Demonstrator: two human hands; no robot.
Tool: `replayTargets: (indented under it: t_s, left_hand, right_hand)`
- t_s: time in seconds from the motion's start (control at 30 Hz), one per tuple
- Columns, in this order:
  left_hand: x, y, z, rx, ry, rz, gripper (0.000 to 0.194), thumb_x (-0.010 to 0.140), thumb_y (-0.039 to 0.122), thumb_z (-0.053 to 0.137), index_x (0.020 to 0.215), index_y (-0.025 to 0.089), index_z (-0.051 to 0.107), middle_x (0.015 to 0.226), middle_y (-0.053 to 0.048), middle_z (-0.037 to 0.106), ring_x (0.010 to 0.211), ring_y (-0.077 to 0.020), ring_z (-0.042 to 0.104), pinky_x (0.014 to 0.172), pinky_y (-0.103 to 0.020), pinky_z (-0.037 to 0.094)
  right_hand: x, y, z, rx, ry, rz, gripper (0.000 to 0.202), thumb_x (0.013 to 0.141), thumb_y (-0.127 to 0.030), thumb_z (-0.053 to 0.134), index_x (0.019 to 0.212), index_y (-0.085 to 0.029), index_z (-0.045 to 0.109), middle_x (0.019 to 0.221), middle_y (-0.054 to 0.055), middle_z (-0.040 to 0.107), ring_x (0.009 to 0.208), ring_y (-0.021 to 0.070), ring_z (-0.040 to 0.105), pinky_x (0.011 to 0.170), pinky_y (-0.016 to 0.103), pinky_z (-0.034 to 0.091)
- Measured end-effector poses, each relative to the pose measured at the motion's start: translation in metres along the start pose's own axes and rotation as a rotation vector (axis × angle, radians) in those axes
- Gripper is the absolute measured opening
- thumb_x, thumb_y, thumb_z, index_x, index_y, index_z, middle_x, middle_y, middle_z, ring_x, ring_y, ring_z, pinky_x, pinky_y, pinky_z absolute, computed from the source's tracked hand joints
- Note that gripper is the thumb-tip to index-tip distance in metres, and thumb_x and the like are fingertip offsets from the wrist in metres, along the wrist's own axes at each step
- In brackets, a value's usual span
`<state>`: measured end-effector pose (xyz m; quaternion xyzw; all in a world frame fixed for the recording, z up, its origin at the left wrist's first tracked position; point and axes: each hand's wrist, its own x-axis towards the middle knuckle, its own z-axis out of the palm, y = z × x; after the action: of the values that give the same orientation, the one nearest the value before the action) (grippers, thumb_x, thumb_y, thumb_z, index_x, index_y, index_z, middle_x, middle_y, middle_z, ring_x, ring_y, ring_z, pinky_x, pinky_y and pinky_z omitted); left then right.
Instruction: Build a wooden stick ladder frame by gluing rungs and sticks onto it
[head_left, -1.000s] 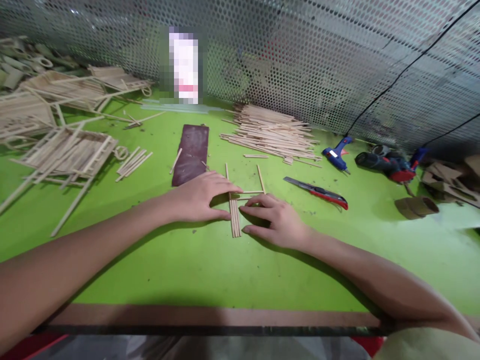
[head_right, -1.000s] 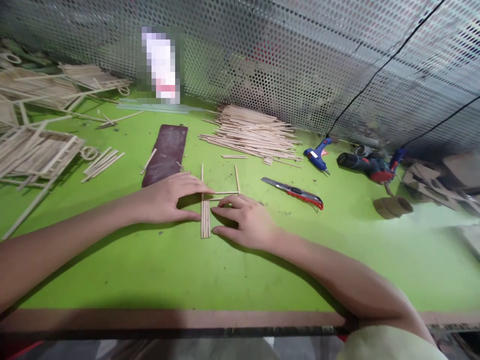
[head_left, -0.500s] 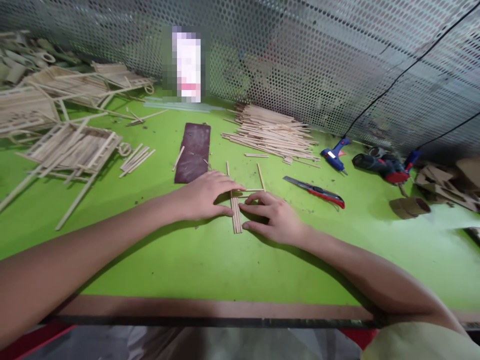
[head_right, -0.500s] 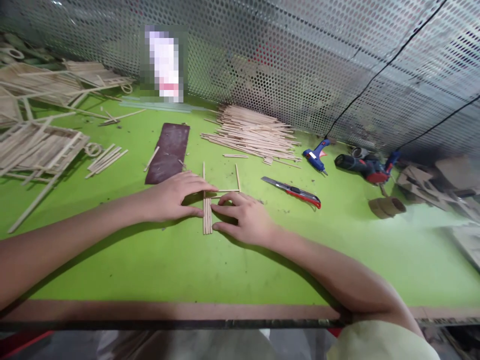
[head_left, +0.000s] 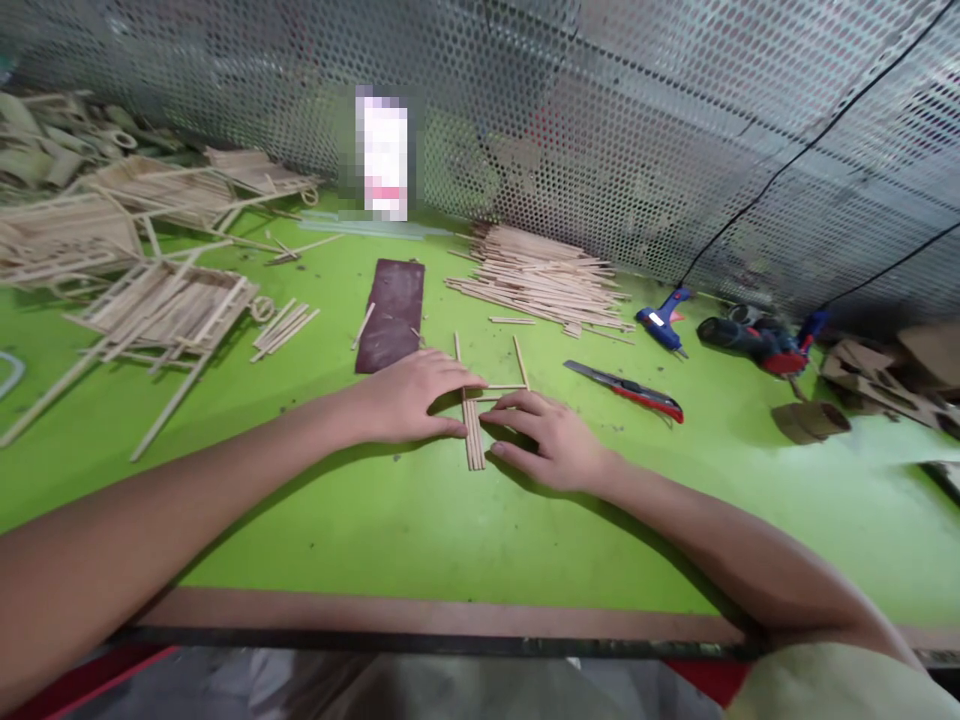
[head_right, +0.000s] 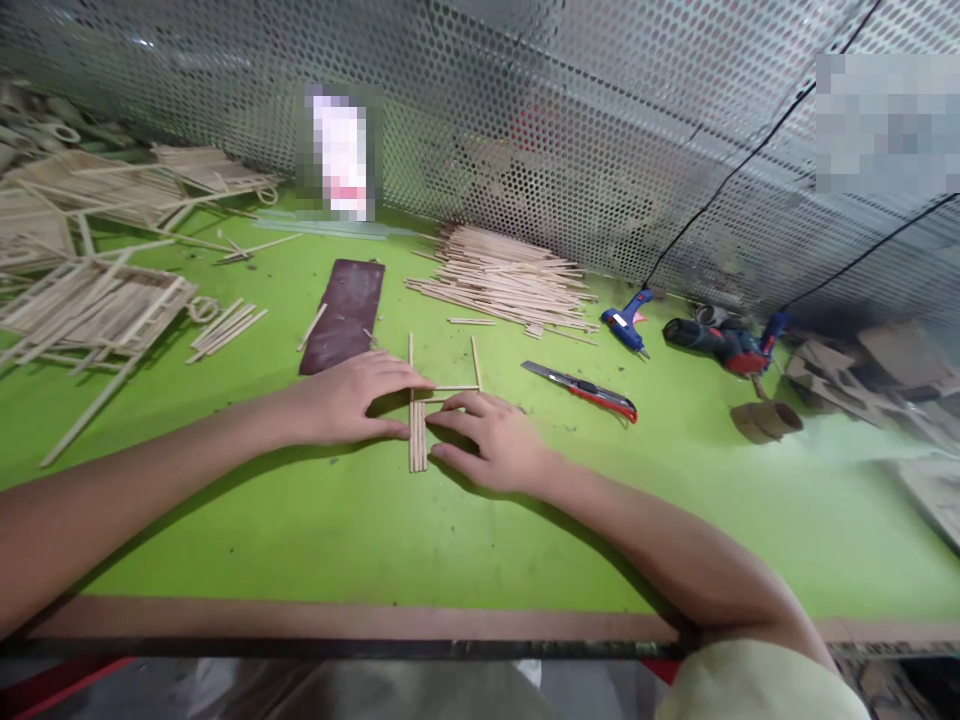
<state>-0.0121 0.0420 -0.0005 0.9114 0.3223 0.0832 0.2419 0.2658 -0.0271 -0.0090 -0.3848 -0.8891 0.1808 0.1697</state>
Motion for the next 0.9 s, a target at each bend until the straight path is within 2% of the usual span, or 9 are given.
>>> replayTargets:
  t_s: [0.13, 0.27, 0.43, 0.57, 0.9]
  left_hand:
    - [0.0001, -0.0044, -0.0016, -0.039, -0.007, 0.015, 0.070, 0.100, 0.076, 0.067, 0.150, 0.027, 0.072, 0.149, -0.014, 0.075, 0.143, -0.0376, 0.064, 0.131, -0.061, 0.039]
    - [-0.0010, -0.0056, -0.0045, -0.048, -0.037, -0.015, 0.064, 0.101, 0.069, 0.069, 0.151, 0.030, 0.072, 0.151, -0.012, 0.074, 0.146, -0.0372, 0.061, 0.132, -0.063, 0.036]
    - [-0.0024, -0.0007, -0.0053, -0.025, -0.068, -0.033, 0.063, 0.104, 0.065, 0.066, 0.155, 0.029, 0.069, 0.154, -0.013, 0.072, 0.147, -0.0363, 0.060, 0.136, -0.064, 0.029]
    - [-0.0027, 0.0014, -0.0038, -0.010, -0.051, -0.015, 0.061, 0.107, 0.067, 0.061, 0.153, 0.028, 0.071, 0.152, -0.013, 0.073, 0.145, -0.0356, 0.062, 0.136, -0.063, 0.031]
    - [-0.0017, 0.0000, 0.0003, -0.007, -0.067, -0.026, 0.066, 0.107, 0.070, 0.060, 0.154, 0.024, 0.070, 0.155, -0.015, 0.071, 0.147, -0.0387, 0.060, 0.135, -0.065, 0.032]
  right_hand:
    - [0.0000, 0.0014, 0.0002, 0.020, 0.025, -0.005, 0.052, 0.112, -0.050, 0.061, 0.156, -0.023, 0.065, 0.134, 0.015, 0.077, 0.116, 0.0294, 0.077, 0.101, 0.051, 0.066]
    - [-0.0012, 0.0023, 0.0002, 0.000, 0.003, -0.043, 0.046, 0.114, -0.048, 0.058, 0.148, -0.020, 0.071, 0.137, 0.016, 0.076, 0.121, 0.0296, 0.076, 0.105, 0.052, 0.065]
    - [-0.0020, 0.0017, -0.0003, -0.013, 0.004, -0.037, 0.049, 0.115, -0.049, 0.055, 0.149, -0.017, 0.070, 0.138, 0.018, 0.076, 0.121, 0.0301, 0.076, 0.105, 0.053, 0.066]
    - [-0.0017, 0.0014, 0.0002, -0.029, 0.012, -0.054, 0.049, 0.115, -0.049, 0.055, 0.147, -0.016, 0.072, 0.134, 0.018, 0.077, 0.119, 0.0301, 0.077, 0.101, 0.052, 0.067]
    - [-0.0018, 0.0014, 0.0016, -0.090, 0.007, -0.071, 0.047, 0.115, -0.048, 0.057, 0.147, -0.019, 0.075, 0.131, 0.017, 0.077, 0.116, 0.0302, 0.077, 0.100, 0.050, 0.067]
